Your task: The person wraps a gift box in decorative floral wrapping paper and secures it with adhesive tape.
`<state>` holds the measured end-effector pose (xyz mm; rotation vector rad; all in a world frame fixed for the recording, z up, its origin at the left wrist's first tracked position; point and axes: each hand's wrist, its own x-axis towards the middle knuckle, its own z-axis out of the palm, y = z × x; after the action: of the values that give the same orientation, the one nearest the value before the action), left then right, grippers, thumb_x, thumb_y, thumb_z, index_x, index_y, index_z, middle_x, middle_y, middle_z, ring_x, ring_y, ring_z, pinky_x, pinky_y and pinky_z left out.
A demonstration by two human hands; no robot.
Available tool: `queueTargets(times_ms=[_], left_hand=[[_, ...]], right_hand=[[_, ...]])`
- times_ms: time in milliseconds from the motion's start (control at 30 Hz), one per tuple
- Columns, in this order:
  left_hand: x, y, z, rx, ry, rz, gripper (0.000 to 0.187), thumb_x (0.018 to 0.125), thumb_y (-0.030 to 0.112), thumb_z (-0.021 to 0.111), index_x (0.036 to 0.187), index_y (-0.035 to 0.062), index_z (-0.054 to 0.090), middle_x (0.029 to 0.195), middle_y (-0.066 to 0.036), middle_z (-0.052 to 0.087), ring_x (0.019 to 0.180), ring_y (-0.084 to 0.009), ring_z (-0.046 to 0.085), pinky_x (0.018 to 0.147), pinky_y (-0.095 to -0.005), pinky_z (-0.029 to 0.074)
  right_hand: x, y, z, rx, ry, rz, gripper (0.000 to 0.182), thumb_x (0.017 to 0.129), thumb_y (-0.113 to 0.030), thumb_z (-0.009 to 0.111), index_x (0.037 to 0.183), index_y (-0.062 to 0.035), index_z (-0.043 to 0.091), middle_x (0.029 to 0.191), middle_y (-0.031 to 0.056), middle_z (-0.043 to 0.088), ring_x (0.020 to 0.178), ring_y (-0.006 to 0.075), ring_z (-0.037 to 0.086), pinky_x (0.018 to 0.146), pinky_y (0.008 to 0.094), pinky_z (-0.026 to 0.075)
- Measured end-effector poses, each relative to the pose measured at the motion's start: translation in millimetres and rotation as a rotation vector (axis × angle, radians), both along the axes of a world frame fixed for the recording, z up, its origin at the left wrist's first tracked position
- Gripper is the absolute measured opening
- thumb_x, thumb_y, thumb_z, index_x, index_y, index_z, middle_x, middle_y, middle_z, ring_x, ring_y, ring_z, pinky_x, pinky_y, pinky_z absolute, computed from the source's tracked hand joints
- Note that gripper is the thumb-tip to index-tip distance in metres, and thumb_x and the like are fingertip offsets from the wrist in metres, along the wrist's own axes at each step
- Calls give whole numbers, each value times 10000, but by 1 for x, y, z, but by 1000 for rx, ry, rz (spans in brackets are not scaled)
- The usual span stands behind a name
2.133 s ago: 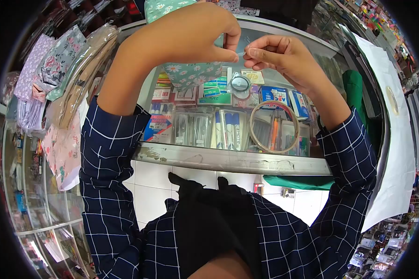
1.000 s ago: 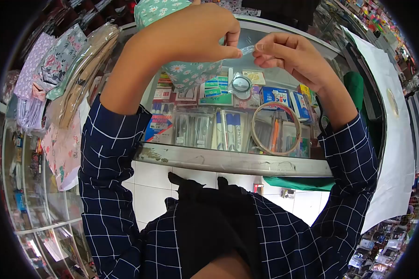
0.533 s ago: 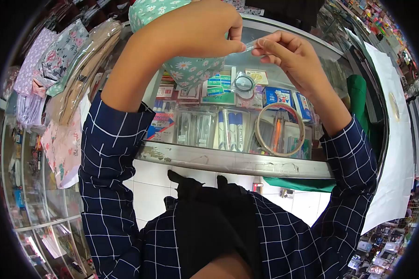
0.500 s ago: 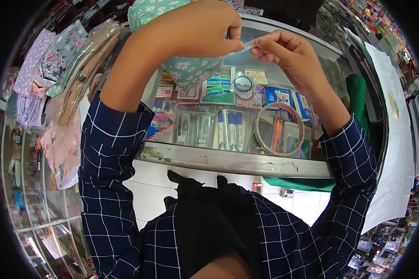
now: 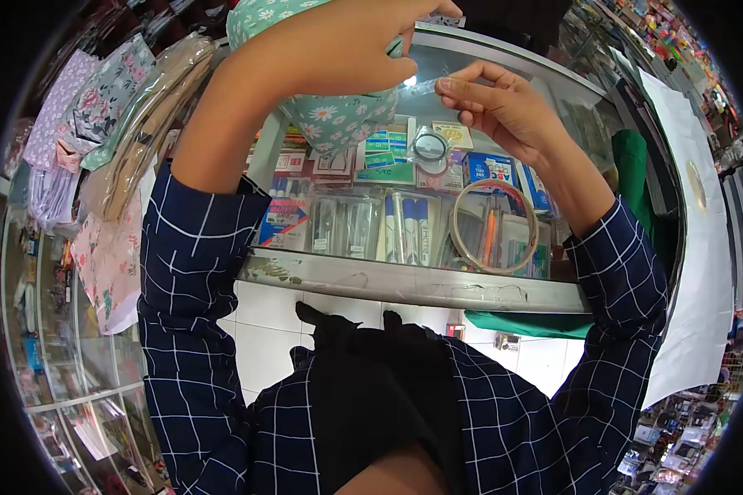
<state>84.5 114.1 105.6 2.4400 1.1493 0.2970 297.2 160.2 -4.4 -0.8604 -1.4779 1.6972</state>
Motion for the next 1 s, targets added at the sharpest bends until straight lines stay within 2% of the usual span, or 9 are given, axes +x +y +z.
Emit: queueTargets(times_ms=[133, 367, 533, 633, 700, 767, 833, 933, 1000], left_hand=[[0, 3, -7, 59, -86, -27, 548, 786, 95, 582, 1293, 6, 395, 712, -125, 585, 643, -238, 569, 605, -348, 429], [-14, 12, -23, 104, -240, -137, 522, 772, 64, 626, 1260, 15, 449, 700, -53, 597, 683, -154, 576, 748, -283, 437], [-24, -3, -17, 9, -373, -98, 470, 777, 40, 668, 1219, 9, 510, 669, 1, 602, 676, -74, 559, 748, -245, 424], [-32, -9, -21, -13, -453, -81, 440, 787, 44, 681, 1199, 5, 531, 632, 17, 591, 641, -67, 549, 743, -235, 418], [-39, -16, -11, -27, -378, -108, 457, 818, 68, 655, 1240, 10, 489, 766, -18, 612, 710, -73, 557, 744, -233, 417], [-43, -21, -11, 20, -365, -69, 400, 800, 66, 659, 1171, 28, 517, 778, -14, 602, 727, -80, 566, 846, -293, 386], [-47, -22, -22, 133, -408, 38, 273, 732, 38, 694, 992, 58, 615, 668, 29, 559, 693, -87, 576, 1049, -414, 323], [-59, -18, -26, 159, -416, 13, 441, 697, -14, 727, 1111, 30, 582, 617, 44, 543, 669, -58, 573, 1026, -356, 358], [-62, -15, -26, 196, -421, -75, 426, 694, 1, 733, 1093, 39, 590, 603, 45, 544, 672, -63, 583, 1058, -359, 332]], right_hand=[[-10, -5, 0, 47, -7, -77, 126, 815, -136, 731, 881, -67, 648, 870, 7, 634, 770, 47, 567, 640, 168, 451], [-18, -3, -1, 76, 27, -29, 148, 796, -99, 739, 902, -41, 654, 893, 30, 653, 781, 70, 566, 676, 203, 443], [-24, -8, 5, 110, 91, 71, 165, 773, -90, 755, 873, -46, 632, 883, 54, 679, 788, 89, 612, 693, 204, 478], [-30, -9, 11, 133, 69, 108, 164, 778, -89, 751, 873, -55, 622, 877, 59, 685, 822, 104, 628, 720, 210, 491], [-35, -10, 15, 144, 84, 167, 132, 811, -108, 724, 876, -60, 619, 903, 48, 664, 858, 103, 615, 749, 223, 488], [-39, -13, 21, 133, 94, 212, 103, 850, -146, 694, 853, -80, 614, 919, 26, 639, 867, 87, 589, 759, 223, 466], [-41, -13, 23, 114, 118, 266, 126, 884, -186, 657, 892, -74, 601, 932, 40, 635, 916, 110, 594, 802, 265, 478], [-47, -7, 23, 147, 149, 317, 133, 892, -187, 645, 930, -72, 589, 920, 44, 642, 928, 130, 611, 797, 273, 491], [-53, -4, 24, 230, 112, 311, 142, 893, -192, 644, 924, -67, 583, 919, 40, 643, 917, 121, 611, 793, 272, 495]])
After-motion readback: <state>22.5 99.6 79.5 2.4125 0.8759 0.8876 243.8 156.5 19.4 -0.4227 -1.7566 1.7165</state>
